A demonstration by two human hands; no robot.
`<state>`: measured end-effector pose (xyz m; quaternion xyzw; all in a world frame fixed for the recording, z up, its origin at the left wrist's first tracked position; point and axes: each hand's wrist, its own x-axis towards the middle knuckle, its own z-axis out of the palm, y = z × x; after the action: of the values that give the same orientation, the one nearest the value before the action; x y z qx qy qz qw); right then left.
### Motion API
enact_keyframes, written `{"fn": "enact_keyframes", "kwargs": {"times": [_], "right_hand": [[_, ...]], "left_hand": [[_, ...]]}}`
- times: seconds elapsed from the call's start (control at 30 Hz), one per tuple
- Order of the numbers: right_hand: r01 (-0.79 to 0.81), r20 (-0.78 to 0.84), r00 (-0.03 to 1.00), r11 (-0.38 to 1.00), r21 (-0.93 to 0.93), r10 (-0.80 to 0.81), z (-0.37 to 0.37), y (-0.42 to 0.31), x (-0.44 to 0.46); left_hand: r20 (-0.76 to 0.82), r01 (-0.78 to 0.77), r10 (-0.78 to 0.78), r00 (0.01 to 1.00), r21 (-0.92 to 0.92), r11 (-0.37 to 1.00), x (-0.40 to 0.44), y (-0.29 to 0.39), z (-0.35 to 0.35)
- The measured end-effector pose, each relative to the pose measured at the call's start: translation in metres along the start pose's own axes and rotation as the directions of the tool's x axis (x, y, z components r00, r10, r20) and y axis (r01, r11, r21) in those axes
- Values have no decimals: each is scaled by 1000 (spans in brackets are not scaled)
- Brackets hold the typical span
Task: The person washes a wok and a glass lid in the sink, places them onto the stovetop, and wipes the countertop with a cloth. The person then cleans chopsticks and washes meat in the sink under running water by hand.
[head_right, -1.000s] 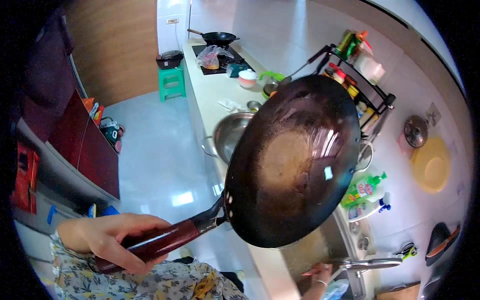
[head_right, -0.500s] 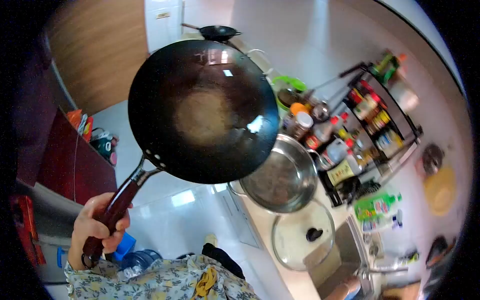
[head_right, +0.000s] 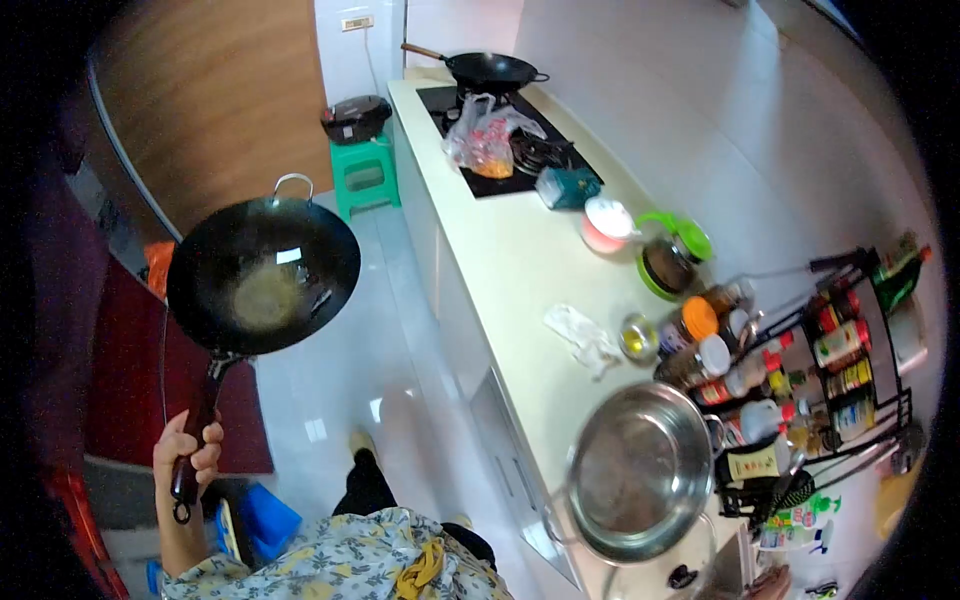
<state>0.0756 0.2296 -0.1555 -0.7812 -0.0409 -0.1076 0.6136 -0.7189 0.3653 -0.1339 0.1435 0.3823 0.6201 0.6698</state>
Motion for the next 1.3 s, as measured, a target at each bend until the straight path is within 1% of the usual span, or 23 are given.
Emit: {"fn": "enact_keyframes", "kwargs": {"times": [0.1,0.13,0.17,0.23,0.3,0.33,0.4,0.43,0.47,0.53,0.6,0.63,0.7,0.73,0.8,0.83,0.9,0.93,1.03,1.1,1.13,1.17,1.3], "right_hand": [[-125,325,946,930,345,7,92,-60,-128],[55,486,872,998,30,-63,115,-92,-175],[312,579,774,950,5,-257,151,-99,-210],[755,665,443,650,84,-601,221,-114,-280],[372,779,532,918,136,-331,279,-137,-359],[48,814,573,996,78,-92,304,-146,-393],[93,877,467,979,-179,116,354,-182,-447],[182,904,421,983,-4,-74,380,-183,-466],[264,897,352,948,177,-265,413,-178,-480],[529,699,159,658,536,-697,485,-180,-496],[260,850,281,888,379,-445,546,-197,-515],[246,845,271,881,403,-462,582,-209,-516],[236,949,279,968,83,-150,644,-223,-530],[258,935,288,957,131,-206,677,-226,-538],[306,922,340,949,80,-187,729,-246,-559],[307,924,328,947,93,-197,757,-247,-564],[620,883,369,785,0,-291,810,-248,-579],[659,885,366,752,-28,-289,825,-249,-588],[711,956,250,699,-75,-152,842,-264,-612],[699,971,239,700,-148,-33,842,-277,-630],[733,964,248,669,-126,-91,851,-271,-642],[780,958,276,601,-178,-74,858,-267,-654],[828,941,338,481,-288,-20,871,-261,-687]], "left_hand": [[-15,65,-65,998,-18,998,62,56,-35],[24,73,-73,997,-40,997,85,72,-40],[64,78,-75,995,-57,995,107,89,-48],[126,91,-80,989,-82,993,153,119,-55],[174,118,-104,979,-70,991,189,149,-54],[183,134,-122,976,-59,989,207,162,-51],[202,158,-140,969,-78,984,243,181,-43],[229,166,-143,963,-83,983,260,186,-45],[140,102,-95,986,-45,994,272,189,-25],[176,96,-80,981,-87,992,296,192,-15],[200,47,-21,980,-126,991,315,189,1],[217,54,-22,976,-140,989,324,191,13],[266,82,-34,963,-171,982,341,199,31],[266,83,-37,963,-165,983,347,203,39],[212,37,-13,977,-110,993,371,212,59],[207,23,2,978,-115,993,385,216,68],[244,3,13,970,-65,998,419,227,81],[280,4,14,960,-65,998,440,235,90],[300,9,-39,953,98,995,510,261,109],[365,32,-99,926,186,982,572,280,120],[397,43,-111,911,176,983,607,289,127],[443,53,-140,886,203,978,644,298,133],[583,179,-328,743,299,937,791,332,172]]}}
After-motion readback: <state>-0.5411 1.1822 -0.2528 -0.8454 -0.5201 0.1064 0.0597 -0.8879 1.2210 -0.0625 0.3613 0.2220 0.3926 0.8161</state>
